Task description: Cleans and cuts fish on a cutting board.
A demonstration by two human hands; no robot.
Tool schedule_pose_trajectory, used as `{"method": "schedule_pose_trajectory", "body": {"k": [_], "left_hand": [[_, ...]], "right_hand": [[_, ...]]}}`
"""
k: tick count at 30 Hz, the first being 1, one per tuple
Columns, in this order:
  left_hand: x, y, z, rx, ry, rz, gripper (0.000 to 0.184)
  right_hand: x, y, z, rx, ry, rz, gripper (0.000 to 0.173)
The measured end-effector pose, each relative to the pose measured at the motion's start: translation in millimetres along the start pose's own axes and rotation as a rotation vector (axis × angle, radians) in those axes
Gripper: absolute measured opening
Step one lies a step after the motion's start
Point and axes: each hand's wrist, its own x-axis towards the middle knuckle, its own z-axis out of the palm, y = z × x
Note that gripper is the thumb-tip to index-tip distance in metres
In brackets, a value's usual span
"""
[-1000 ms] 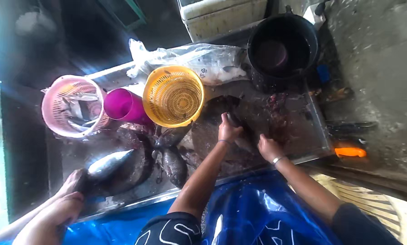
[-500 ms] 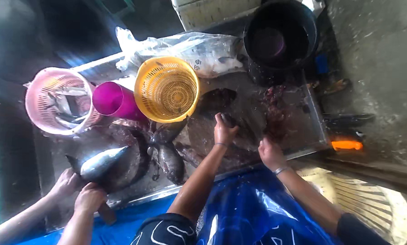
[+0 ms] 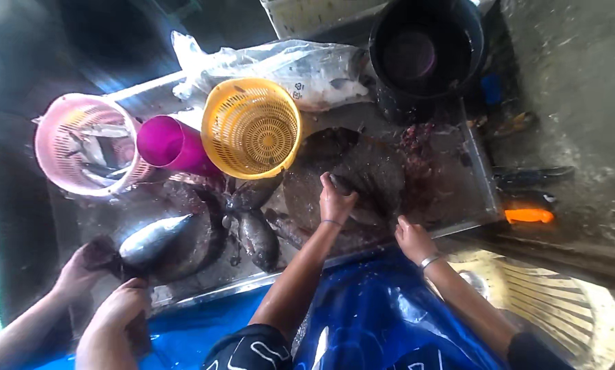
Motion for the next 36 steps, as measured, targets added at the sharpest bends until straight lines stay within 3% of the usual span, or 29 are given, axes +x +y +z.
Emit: {"method": "schedule_pose_trajectory", "body": {"k": [4, 7, 11, 13, 14, 15, 17, 18, 20, 23, 25, 27, 30, 33, 34, 36], "left_hand": [[1.0, -6.4, 3.2, -0.017, -0.001, -0.006, 0.093], [3.6, -2.6, 1.4, -0.003, -0.021, 0.015, 0.094], [4.4, -4.1, -2.9, -0.021, -0.047, 0.054, 0.093], [8.5, -3.2, -2.6, -0.024, -0.047, 0.066, 0.093], [8.3, -3.5, -1.4, -0.026, -0.046, 0.068, 0.093], [7.8, -3.5, -1.3, -0.024, -0.040, 0.068, 0.092], [3.9, -4.2, -4.5, -0.007, -0.028, 0.062, 0.090], [1.3, -4.7, -9.6, 0.010, -0.035, 0.055, 0.090], [5.3, -5.6, -31.6, 0.131, -0.081, 0.050, 0.087], [28.5, -3.1, -67.5, 0.538, -0.300, 0.088, 0.075], [46.9, 15.2, -71.0, 0.844, -0.521, 0.128, 0.066], [55.4, 35.8, -60.0, 1.028, -0.705, 0.165, 0.059], [58.8, 40.1, -56.1, 0.920, -0.800, 0.209, 0.055], [27.6, 27.9, -56.1, 0.370, -0.642, 0.101, 0.042], [8.1, 29.3, -43.5, 0.207, -0.484, 0.049, 0.040], [-25.2, 36.0, 0.8, 0.153, -0.143, 0.048, 0.043]], "right_hand": [[0.7, -3.3, -11.9, -0.006, -0.117, -0.006, 0.064], [3.8, 35.4, 27.9, 0.081, 0.178, -0.111, 0.047], [-28.8, 12.7, -4.7, 0.220, 0.630, -0.345, 0.038], [-36.5, -1.7, -18.7, 0.207, 0.758, -0.451, 0.038], [-38.8, -0.9, -14.4, 0.164, 0.710, -0.423, 0.038], [-39.1, 2.7, -6.2, 0.101, 0.545, -0.324, 0.036], [-31.5, 7.2, 2.8, -0.006, 0.039, -0.034, 0.042], [-29.9, 6.6, 3.3, -0.040, -0.065, 0.026, 0.042], [-34.0, -2.0, -12.2, -0.085, -0.125, 0.046, 0.040], [-27.6, 12.8, -45.2, 0.039, -0.211, 0.000, 0.037], [-2.3, 45.1, -57.3, 0.223, -0.105, 0.024, 0.039], [13.4, 66.0, -60.1, 0.345, 0.160, 0.174, 0.040], [13.2, 86.9, -61.5, 0.628, 0.416, 0.214, 0.037], [-4.4, 95.0, -46.8, 0.901, 0.380, 0.070, 0.031], [-6.0, 95.9, -41.7, 0.922, 0.354, 0.044, 0.031], [-3.9, 95.7, -31.4, 0.889, 0.294, 0.018, 0.034]]}}
